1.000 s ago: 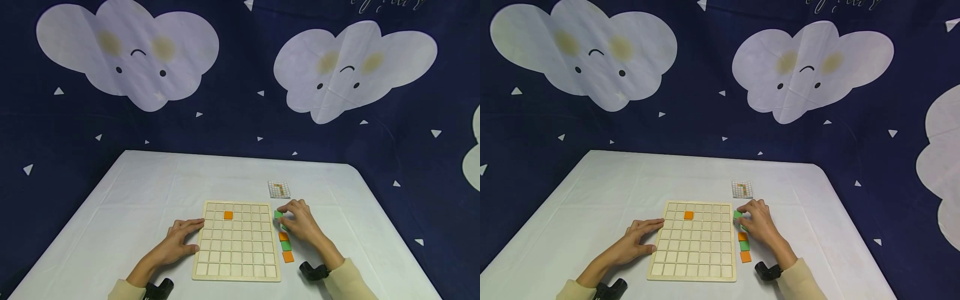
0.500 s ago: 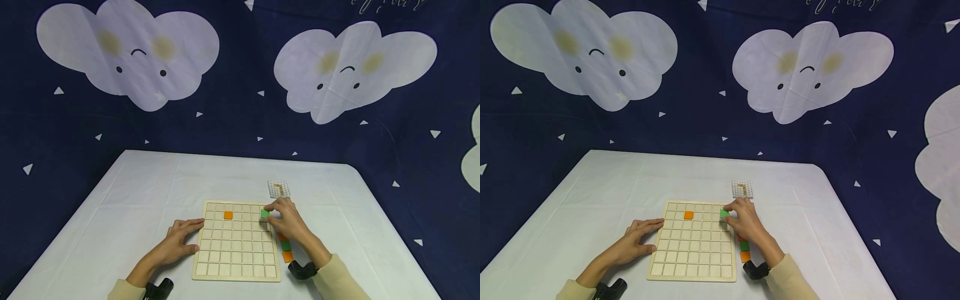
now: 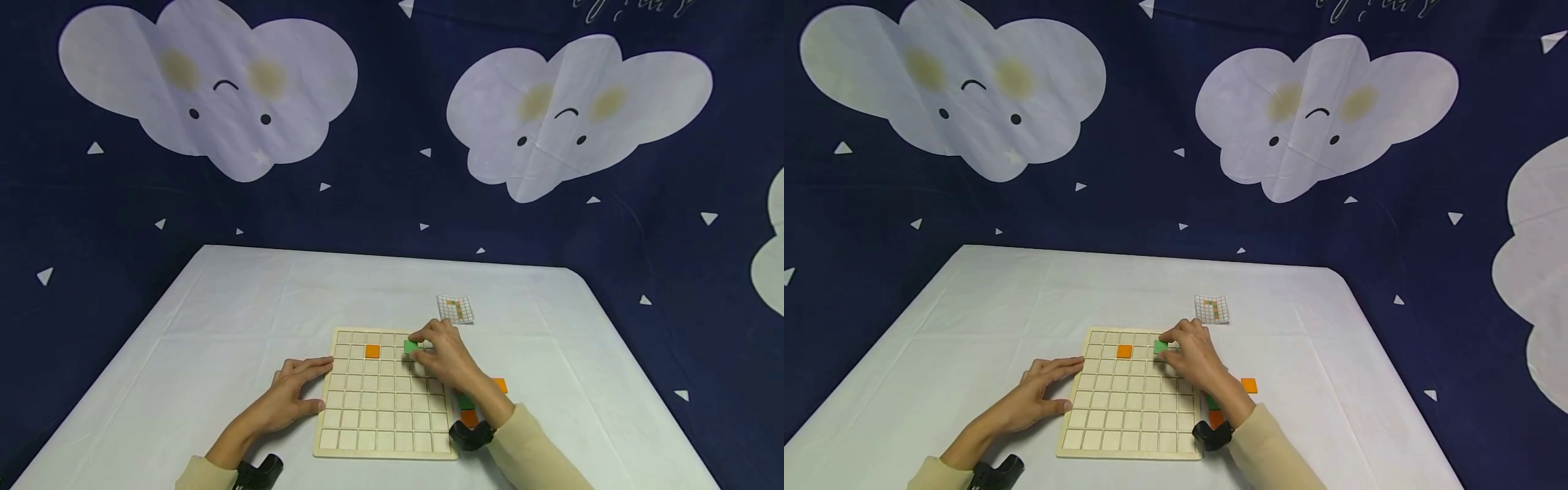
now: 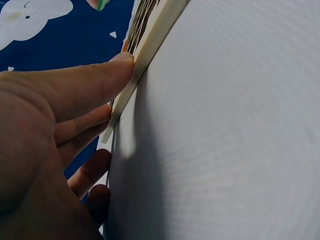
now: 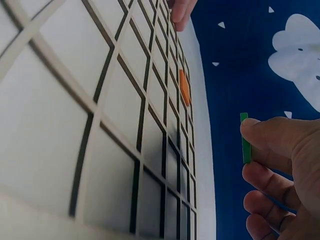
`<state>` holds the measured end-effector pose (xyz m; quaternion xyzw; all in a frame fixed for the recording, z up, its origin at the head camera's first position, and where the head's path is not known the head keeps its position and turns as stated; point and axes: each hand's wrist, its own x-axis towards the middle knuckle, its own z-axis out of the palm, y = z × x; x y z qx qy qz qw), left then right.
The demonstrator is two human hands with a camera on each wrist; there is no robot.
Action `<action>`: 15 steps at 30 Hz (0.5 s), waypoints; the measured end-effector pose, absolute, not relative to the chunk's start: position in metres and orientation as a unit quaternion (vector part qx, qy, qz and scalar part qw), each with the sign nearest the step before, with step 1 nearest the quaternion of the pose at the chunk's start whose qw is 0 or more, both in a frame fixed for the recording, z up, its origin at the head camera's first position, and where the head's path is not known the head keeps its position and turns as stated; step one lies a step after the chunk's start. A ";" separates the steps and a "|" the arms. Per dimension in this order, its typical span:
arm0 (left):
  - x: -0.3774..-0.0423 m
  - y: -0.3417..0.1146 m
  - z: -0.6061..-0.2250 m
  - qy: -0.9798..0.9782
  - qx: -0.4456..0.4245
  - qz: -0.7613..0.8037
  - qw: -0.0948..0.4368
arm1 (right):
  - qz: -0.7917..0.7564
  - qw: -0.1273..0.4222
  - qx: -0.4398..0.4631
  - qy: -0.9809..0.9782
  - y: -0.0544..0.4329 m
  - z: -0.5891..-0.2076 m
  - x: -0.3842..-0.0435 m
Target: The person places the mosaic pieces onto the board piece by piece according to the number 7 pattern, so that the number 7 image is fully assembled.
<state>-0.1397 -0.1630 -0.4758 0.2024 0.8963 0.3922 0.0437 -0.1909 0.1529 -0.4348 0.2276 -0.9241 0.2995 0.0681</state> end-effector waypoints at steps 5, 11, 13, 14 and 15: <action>-0.139 -0.163 -0.475 0.897 0.200 0.393 0.041 | 0.297 0.061 0.227 -0.925 0.144 -0.436 -0.193; -0.139 -0.162 -0.475 0.897 0.196 0.393 0.043 | 0.292 0.060 0.230 -0.926 0.136 -0.439 -0.197; -0.139 -0.162 -0.475 0.897 0.197 0.394 0.043 | 0.291 0.059 0.232 -0.926 0.134 -0.440 -0.198; -0.139 -0.162 -0.475 0.897 0.197 0.394 0.043 | 0.291 0.058 0.233 -0.926 0.132 -0.440 -0.198; -0.139 -0.162 -0.475 0.897 0.198 0.393 0.042 | 0.290 0.057 0.234 -0.926 0.131 -0.441 -0.199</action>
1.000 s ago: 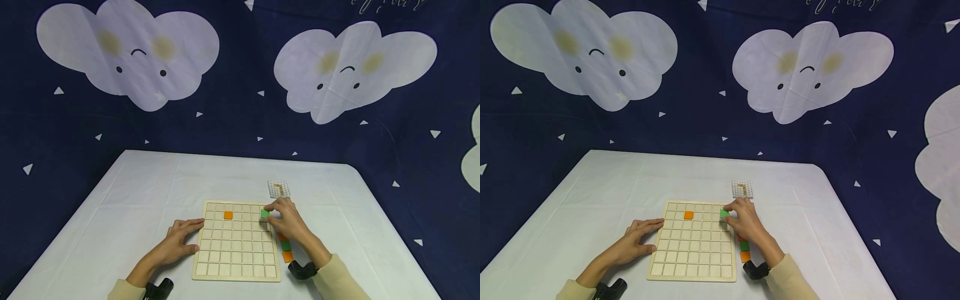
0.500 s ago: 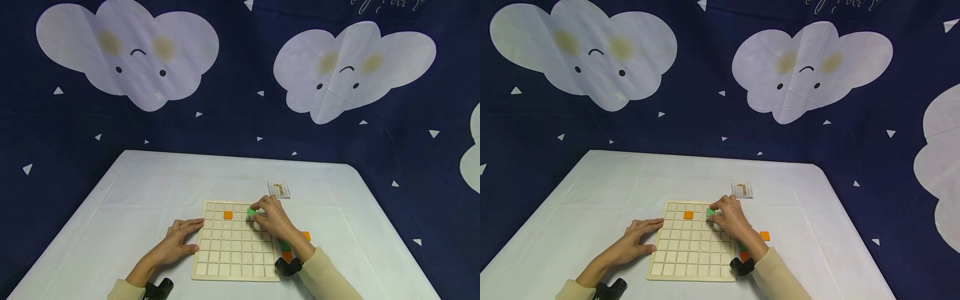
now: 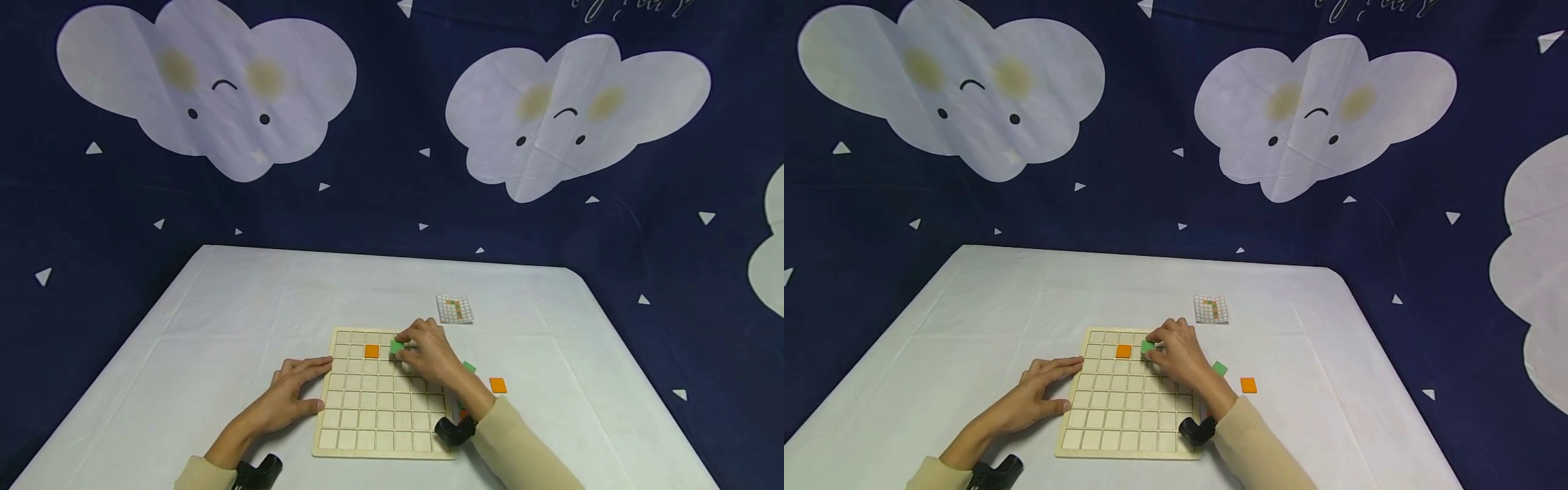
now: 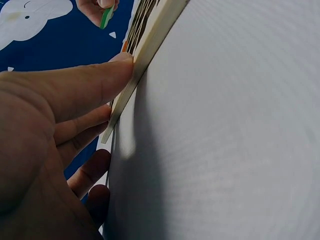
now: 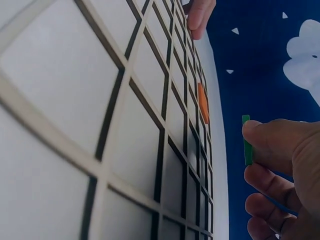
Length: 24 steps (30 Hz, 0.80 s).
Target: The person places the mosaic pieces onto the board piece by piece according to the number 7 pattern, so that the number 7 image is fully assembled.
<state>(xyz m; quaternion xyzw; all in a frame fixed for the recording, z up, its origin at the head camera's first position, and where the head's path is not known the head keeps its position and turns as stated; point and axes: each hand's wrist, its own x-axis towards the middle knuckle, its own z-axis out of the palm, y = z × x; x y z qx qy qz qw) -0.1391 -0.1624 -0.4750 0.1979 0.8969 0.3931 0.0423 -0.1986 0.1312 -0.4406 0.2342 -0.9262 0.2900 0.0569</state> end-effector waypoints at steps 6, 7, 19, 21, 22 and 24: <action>-0.139 -0.163 -0.475 0.897 0.200 0.392 0.041 | 0.281 0.052 0.235 -0.929 0.124 -0.443 -0.203; -0.139 -0.163 -0.475 0.897 0.200 0.392 0.041 | 0.278 0.050 0.234 -0.930 0.123 -0.444 -0.204; -0.139 -0.164 -0.475 0.895 0.204 0.395 0.042 | 0.251 0.039 0.236 -0.938 0.116 -0.451 -0.208; -0.139 -0.163 -0.475 0.895 0.203 0.394 0.044 | 0.246 0.038 0.237 -0.939 0.115 -0.451 -0.209; -0.139 -0.163 -0.475 0.895 0.204 0.394 0.045 | 0.245 0.038 0.237 -0.939 0.115 -0.452 -0.209; -0.139 -0.163 -0.474 0.895 0.205 0.394 0.047 | 0.241 0.035 0.237 -0.940 0.114 -0.452 -0.209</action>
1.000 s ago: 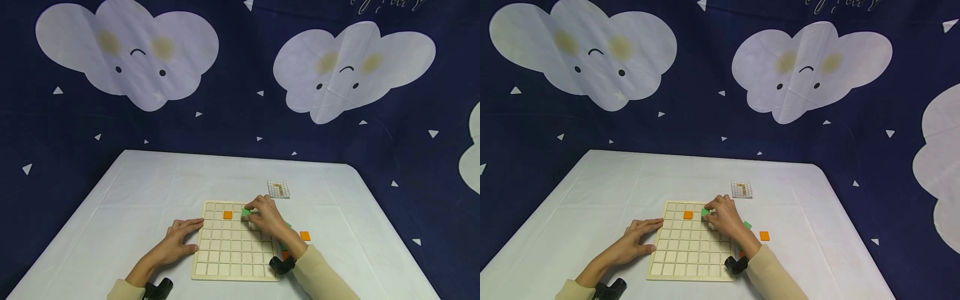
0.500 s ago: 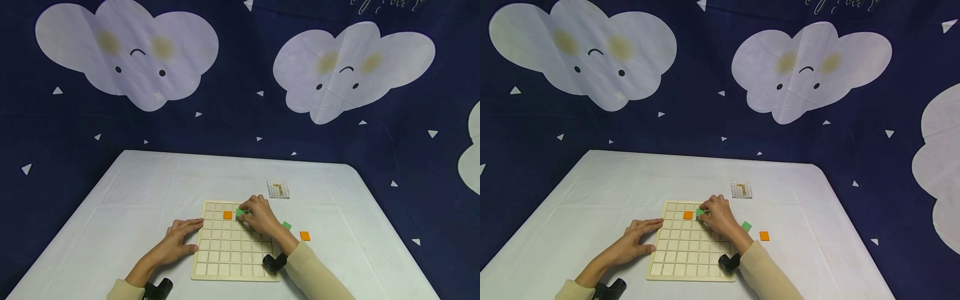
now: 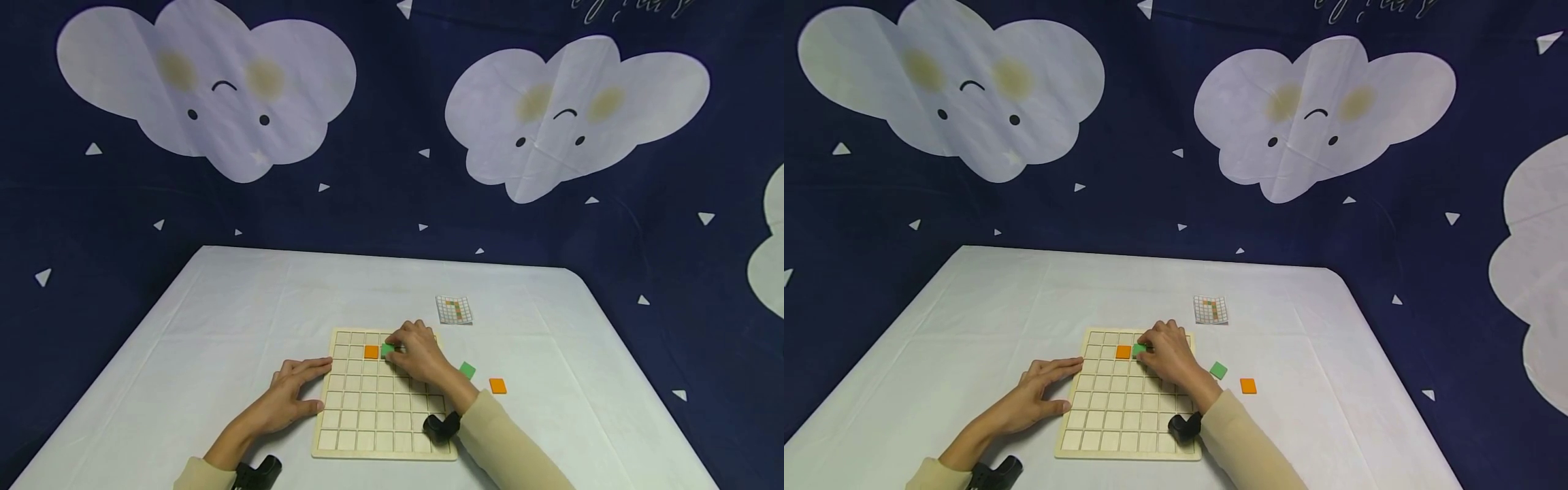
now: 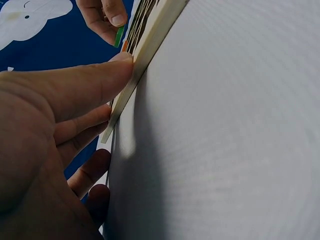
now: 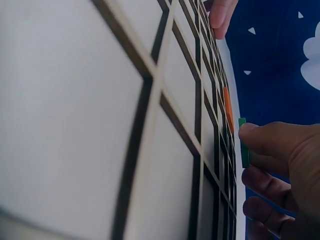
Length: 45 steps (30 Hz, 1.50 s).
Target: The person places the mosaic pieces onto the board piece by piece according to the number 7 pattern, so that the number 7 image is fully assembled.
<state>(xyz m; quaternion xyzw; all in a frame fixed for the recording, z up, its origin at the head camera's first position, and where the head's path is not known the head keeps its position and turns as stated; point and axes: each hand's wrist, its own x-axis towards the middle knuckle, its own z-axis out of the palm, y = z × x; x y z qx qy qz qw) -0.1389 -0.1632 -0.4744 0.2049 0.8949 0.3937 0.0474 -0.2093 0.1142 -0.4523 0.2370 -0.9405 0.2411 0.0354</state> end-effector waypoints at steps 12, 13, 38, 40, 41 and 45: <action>-0.139 -0.163 -0.475 0.895 0.202 0.395 0.051 | 0.232 0.026 0.244 -0.941 0.113 -0.456 -0.210; -0.139 -0.163 -0.475 0.895 0.203 0.394 0.051 | 0.230 0.026 0.245 -0.942 0.113 -0.456 -0.210; -0.140 -0.163 -0.477 0.893 0.209 0.396 0.041 | 0.217 0.041 0.248 -0.943 0.114 -0.456 -0.208; -0.139 -0.163 -0.477 0.893 0.208 0.396 0.040 | 0.220 0.039 0.244 -0.944 0.114 -0.455 -0.207; -0.139 -0.163 -0.477 0.894 0.208 0.396 0.039 | 0.222 0.040 0.242 -0.944 0.115 -0.455 -0.207; -0.139 -0.163 -0.477 0.895 0.204 0.394 0.038 | 0.223 0.044 0.240 -0.944 0.116 -0.453 -0.207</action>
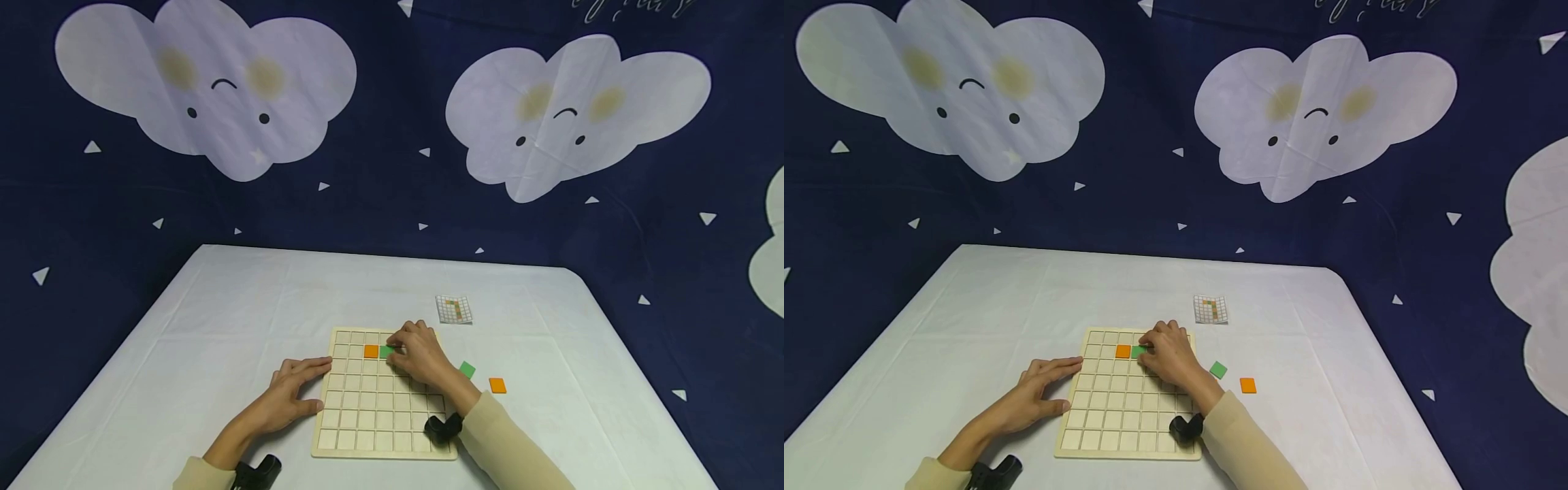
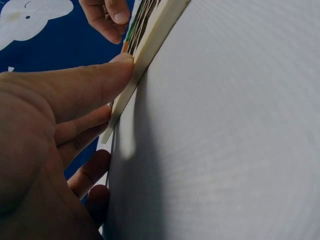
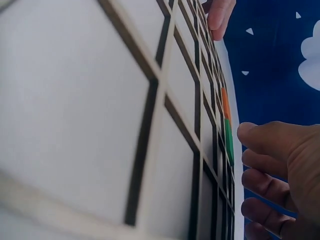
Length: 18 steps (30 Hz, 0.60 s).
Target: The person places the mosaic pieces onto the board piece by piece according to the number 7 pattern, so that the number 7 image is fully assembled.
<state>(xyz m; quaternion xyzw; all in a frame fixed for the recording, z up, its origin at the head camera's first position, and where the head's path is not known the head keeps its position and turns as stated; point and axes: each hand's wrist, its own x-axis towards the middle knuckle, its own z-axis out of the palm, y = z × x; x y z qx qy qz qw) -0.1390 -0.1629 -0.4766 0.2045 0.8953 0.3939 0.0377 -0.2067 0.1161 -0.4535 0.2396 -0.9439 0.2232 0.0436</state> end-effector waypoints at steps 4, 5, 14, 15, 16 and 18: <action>-0.139 -0.163 -0.476 0.896 0.203 0.393 0.038 | 0.227 0.047 0.238 -0.943 0.118 -0.452 -0.204; -0.139 -0.163 -0.475 0.896 0.204 0.393 0.038 | 0.228 0.048 0.238 -0.943 0.118 -0.451 -0.204; -0.139 -0.162 -0.476 0.897 0.200 0.391 0.043 | 0.246 0.053 0.230 -0.940 0.129 -0.446 -0.199; -0.139 -0.162 -0.476 0.897 0.200 0.391 0.043 | 0.247 0.055 0.228 -0.940 0.130 -0.446 -0.198; -0.139 -0.162 -0.476 0.897 0.199 0.391 0.044 | 0.249 0.057 0.226 -0.940 0.132 -0.446 -0.198; -0.139 -0.162 -0.476 0.898 0.200 0.390 0.044 | 0.256 0.058 0.220 -0.939 0.136 -0.446 -0.196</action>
